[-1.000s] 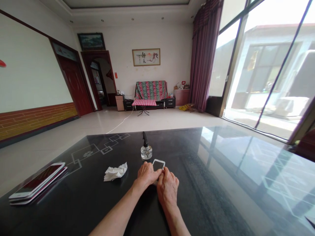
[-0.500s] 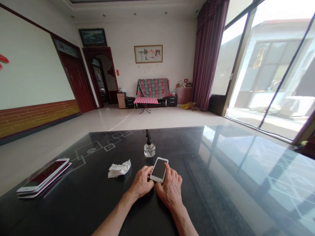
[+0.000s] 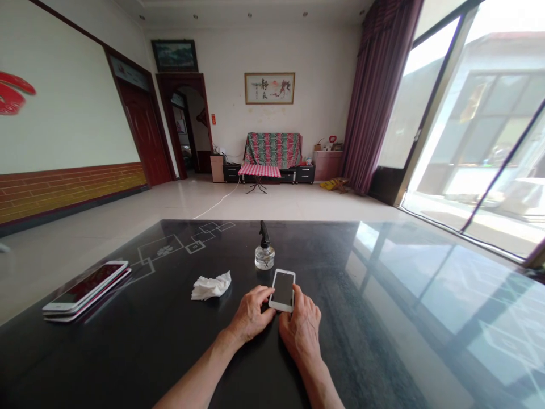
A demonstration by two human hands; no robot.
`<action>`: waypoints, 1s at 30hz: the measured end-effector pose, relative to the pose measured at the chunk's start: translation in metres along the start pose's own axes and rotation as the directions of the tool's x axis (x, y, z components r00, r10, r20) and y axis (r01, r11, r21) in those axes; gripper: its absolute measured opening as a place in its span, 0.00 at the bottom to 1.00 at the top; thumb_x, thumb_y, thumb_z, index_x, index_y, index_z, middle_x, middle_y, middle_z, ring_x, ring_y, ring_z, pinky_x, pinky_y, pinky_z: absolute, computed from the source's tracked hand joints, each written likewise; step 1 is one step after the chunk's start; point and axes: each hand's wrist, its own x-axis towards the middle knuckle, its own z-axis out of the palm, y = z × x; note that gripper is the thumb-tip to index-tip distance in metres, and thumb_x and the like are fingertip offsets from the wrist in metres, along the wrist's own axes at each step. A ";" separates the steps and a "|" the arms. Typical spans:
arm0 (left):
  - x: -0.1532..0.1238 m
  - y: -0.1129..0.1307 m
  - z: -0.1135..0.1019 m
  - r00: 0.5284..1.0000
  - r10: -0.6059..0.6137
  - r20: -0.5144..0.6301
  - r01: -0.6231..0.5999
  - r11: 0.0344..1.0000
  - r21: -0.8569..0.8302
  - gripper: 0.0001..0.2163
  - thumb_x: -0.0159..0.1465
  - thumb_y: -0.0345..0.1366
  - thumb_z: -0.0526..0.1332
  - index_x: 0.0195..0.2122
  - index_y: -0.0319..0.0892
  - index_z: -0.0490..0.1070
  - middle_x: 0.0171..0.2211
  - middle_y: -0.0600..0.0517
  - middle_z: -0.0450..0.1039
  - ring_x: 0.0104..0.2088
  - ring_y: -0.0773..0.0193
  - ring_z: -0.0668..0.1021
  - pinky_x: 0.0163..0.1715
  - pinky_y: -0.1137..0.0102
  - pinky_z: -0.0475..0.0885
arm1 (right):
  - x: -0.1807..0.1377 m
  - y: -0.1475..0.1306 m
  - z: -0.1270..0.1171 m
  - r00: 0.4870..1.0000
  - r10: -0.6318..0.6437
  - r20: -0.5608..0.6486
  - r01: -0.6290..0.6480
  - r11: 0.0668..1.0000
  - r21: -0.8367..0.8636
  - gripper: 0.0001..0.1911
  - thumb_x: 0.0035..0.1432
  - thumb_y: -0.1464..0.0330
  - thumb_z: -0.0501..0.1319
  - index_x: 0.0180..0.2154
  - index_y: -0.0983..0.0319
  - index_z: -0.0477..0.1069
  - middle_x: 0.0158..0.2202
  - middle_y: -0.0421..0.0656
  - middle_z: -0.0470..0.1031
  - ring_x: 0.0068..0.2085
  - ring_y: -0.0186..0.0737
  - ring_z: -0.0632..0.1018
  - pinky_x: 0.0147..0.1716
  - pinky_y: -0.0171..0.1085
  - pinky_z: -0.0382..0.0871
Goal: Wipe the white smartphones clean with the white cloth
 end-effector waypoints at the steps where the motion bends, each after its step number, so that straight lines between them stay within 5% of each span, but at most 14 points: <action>1: 0.000 0.000 0.000 1.000 0.003 0.000 -0.003 1.000 0.003 0.17 0.54 0.27 0.60 0.46 0.40 0.72 0.41 0.48 0.74 0.41 0.60 0.75 0.44 0.68 0.71 | 0.000 0.001 0.001 1.000 0.003 0.001 -0.003 1.000 -0.002 0.27 0.50 0.74 0.51 0.53 0.65 0.60 0.45 0.50 0.73 0.47 0.48 0.72 0.48 0.45 0.60; 23: 0.002 0.000 0.004 1.000 -0.024 -0.012 0.024 0.999 0.032 0.17 0.57 0.29 0.57 0.48 0.42 0.72 0.42 0.48 0.74 0.40 0.59 0.75 0.44 0.66 0.71 | 0.002 0.004 0.004 0.998 -0.027 -0.055 0.023 0.997 -0.068 0.23 0.51 0.71 0.50 0.51 0.65 0.63 0.43 0.51 0.75 0.44 0.49 0.75 0.45 0.45 0.64; 30: 0.004 -0.005 0.009 0.998 -0.010 -0.067 0.013 0.999 0.040 0.18 0.53 0.35 0.61 0.47 0.41 0.73 0.39 0.46 0.76 0.36 0.57 0.77 0.39 0.69 0.74 | 0.011 0.029 0.019 0.998 -0.043 -0.051 0.035 0.987 -0.156 0.24 0.51 0.60 0.50 0.48 0.62 0.67 0.37 0.54 0.77 0.38 0.56 0.77 0.34 0.47 0.67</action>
